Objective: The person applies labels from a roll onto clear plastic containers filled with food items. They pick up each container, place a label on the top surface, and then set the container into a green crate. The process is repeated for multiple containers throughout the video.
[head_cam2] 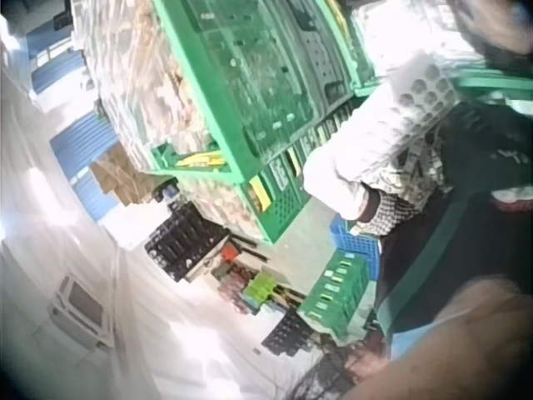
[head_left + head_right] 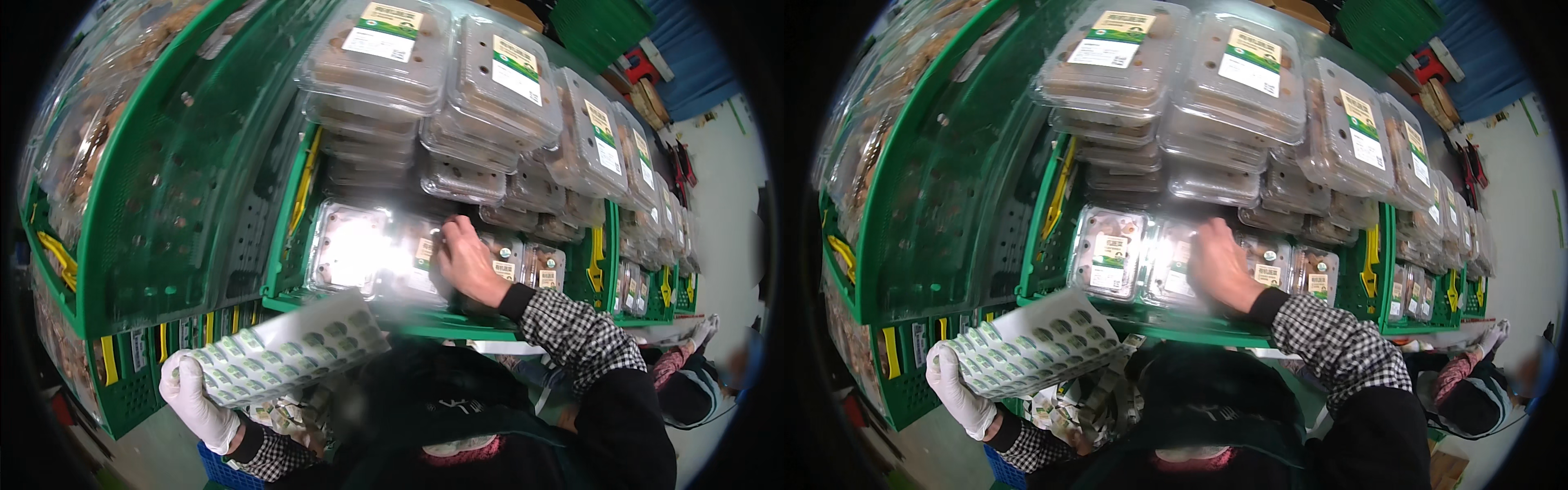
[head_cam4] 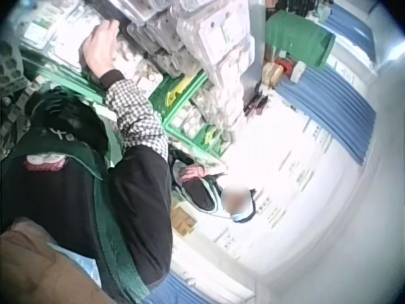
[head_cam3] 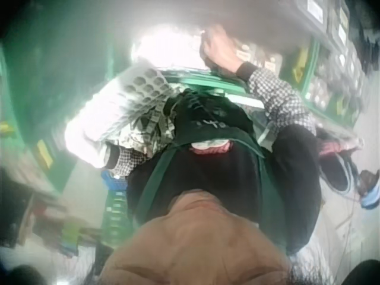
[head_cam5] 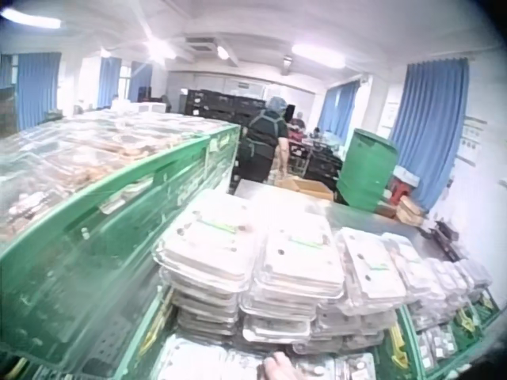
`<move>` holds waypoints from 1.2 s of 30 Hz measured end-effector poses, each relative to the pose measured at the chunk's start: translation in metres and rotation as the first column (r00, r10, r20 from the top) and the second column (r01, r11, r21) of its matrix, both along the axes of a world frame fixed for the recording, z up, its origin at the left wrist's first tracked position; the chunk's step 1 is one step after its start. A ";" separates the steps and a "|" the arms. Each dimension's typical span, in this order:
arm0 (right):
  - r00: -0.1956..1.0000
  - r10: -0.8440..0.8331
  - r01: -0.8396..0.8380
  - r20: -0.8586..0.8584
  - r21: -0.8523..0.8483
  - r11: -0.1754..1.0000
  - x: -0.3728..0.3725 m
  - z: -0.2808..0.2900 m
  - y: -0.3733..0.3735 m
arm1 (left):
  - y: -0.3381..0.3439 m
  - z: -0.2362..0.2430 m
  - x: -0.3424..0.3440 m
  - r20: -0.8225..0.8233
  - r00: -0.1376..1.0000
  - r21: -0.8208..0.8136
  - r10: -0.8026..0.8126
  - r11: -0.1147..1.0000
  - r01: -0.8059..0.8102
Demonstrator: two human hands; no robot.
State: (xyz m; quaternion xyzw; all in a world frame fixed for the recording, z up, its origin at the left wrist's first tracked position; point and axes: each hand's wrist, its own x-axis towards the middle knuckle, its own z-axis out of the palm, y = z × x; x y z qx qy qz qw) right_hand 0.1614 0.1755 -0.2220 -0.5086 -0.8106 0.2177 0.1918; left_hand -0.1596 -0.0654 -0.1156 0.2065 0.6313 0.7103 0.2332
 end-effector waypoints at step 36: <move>0.754 0.642 -0.654 -0.136 -0.245 0.716 0.012 0.180 -0.038 | 0.074 0.022 0.106 0.048 0.786 -0.071 -0.616 0.783 0.618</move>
